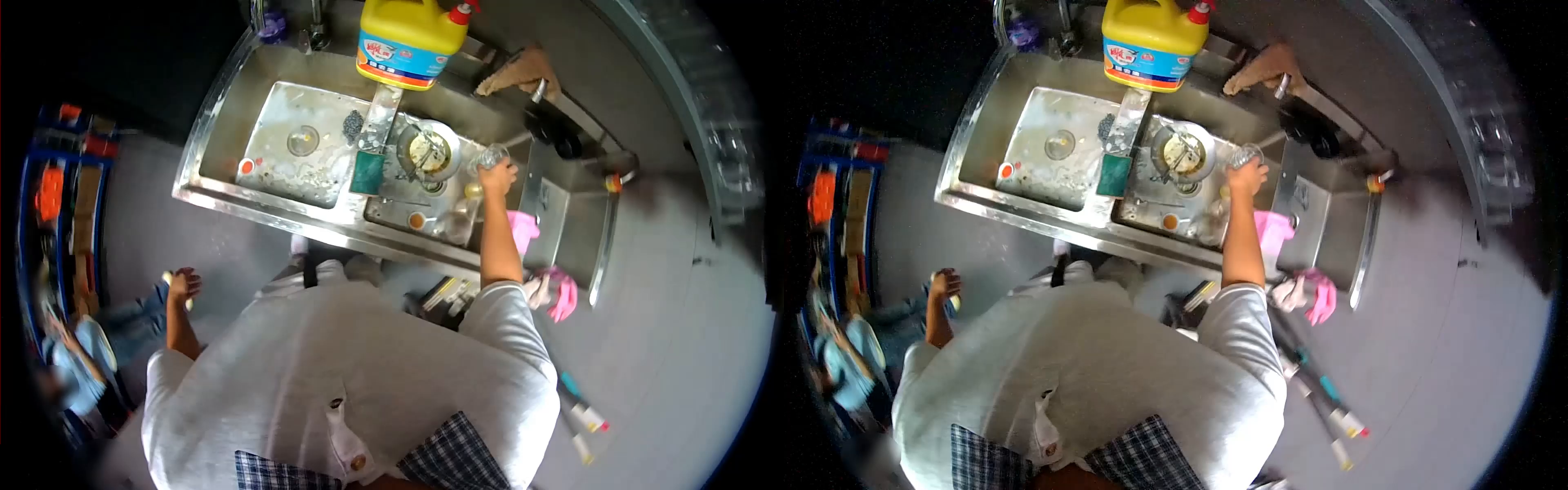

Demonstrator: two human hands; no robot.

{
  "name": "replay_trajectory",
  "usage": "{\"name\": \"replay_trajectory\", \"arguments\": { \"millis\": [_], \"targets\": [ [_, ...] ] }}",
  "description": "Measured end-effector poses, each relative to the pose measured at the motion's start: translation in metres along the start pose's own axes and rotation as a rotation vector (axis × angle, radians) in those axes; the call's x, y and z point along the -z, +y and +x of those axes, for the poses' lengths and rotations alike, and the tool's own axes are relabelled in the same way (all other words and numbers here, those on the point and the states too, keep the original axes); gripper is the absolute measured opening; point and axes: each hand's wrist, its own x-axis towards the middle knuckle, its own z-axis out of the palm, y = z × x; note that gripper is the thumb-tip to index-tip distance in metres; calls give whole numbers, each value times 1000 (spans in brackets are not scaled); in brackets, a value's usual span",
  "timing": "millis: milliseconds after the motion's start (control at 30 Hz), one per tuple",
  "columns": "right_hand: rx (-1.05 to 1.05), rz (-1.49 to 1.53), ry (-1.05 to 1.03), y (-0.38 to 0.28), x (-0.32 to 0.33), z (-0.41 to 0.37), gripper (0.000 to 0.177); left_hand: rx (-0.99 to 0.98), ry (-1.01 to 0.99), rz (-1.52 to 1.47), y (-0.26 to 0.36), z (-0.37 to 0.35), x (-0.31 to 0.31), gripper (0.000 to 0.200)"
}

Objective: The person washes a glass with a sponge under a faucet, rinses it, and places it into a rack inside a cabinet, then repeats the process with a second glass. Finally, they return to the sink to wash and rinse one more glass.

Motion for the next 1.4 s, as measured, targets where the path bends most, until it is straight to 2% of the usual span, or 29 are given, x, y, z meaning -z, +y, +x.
{"name": "replay_trajectory", "arguments": {
  "millis": [33,67,200,300,333,433,567,600,667,700,733,767,800,833,867,900,933,967,1000,1067,1100,1167,1233,1267,1300,1367,1400],
  "targets": [
    [28,-31,-14,7,-3,24,83,64,83,-63,-4,-15,-6,30],
    [46,-57,-29,15,-7,44,89,55,27,-15,-13,-32,-15,28],
    [121,-80,-266,30,-28,106,100,148,71,215,-45,-106,-66,37],
    [182,-144,-383,37,-50,119,94,188,119,143,-91,-145,-79,42],
    [202,-121,-326,39,-54,119,85,229,142,86,-105,-158,-80,44],
    [264,-94,-333,47,-52,121,82,352,190,85,-133,-190,-83,43],
    [304,-5,-232,50,-29,117,78,346,134,-19,-165,-204,-78,45],
    [320,-39,-202,49,-21,118,74,344,134,32,-163,-201,-79,44],
    [419,54,-104,58,-2,116,72,328,140,123,-149,-193,-85,44],
    [476,108,-53,56,6,110,71,241,175,221,-134,-187,-91,40],
    [494,171,-15,48,29,95,67,263,157,74,-120,-164,-87,31],
    [568,265,-33,47,31,95,64,60,14,-85,-95,-164,-94,22],
    [592,345,-85,34,47,78,59,-113,-82,-9,-78,-142,-96,19],
    [700,455,-168,30,42,77,62,-285,-169,69,-62,-121,-96,18],
    [668,598,-306,17,41,59,59,-415,70,198,-1,-165,-153,24],
    [632,727,-444,1,44,41,56,-429,-5,248,27,-150,-166,28],
    [554,865,-628,-25,61,13,54,-536,-94,201,63,-162,-196,31],
    [448,992,-811,-49,82,-24,53,-554,-122,117,91,-169,-223,34],
    [361,1051,-891,-70,89,-53,51,-589,-196,67,118,-189,-251,37],
    [272,1323,-1243,-98,67,-87,41,-663,-404,15,161,-197,-289,45],
    [319,1404,-1356,-122,73,-113,41,-691,-483,-48,176,-197,-304,46],
    [284,1520,-1486,-161,65,-154,39,-737,-576,-255,204,-213,-317,45],
    [177,1544,-1538,-196,56,-190,36,-674,-737,-479,217,-211,-312,43],
    [201,1531,-1533,-211,53,-206,32,-662,-771,-534,220,-204,-309,41],
    [241,1498,-1506,-224,60,-224,31,-656,-722,-479,227,-223,-300,42],
    [355,1312,-1320,-249,74,-252,37,-649,-635,-232,236,-224,-279,39],
    [504,1180,-1154,-258,78,-262,43,-676,-726,-67,239,-205,-267,44]
  ]
}}
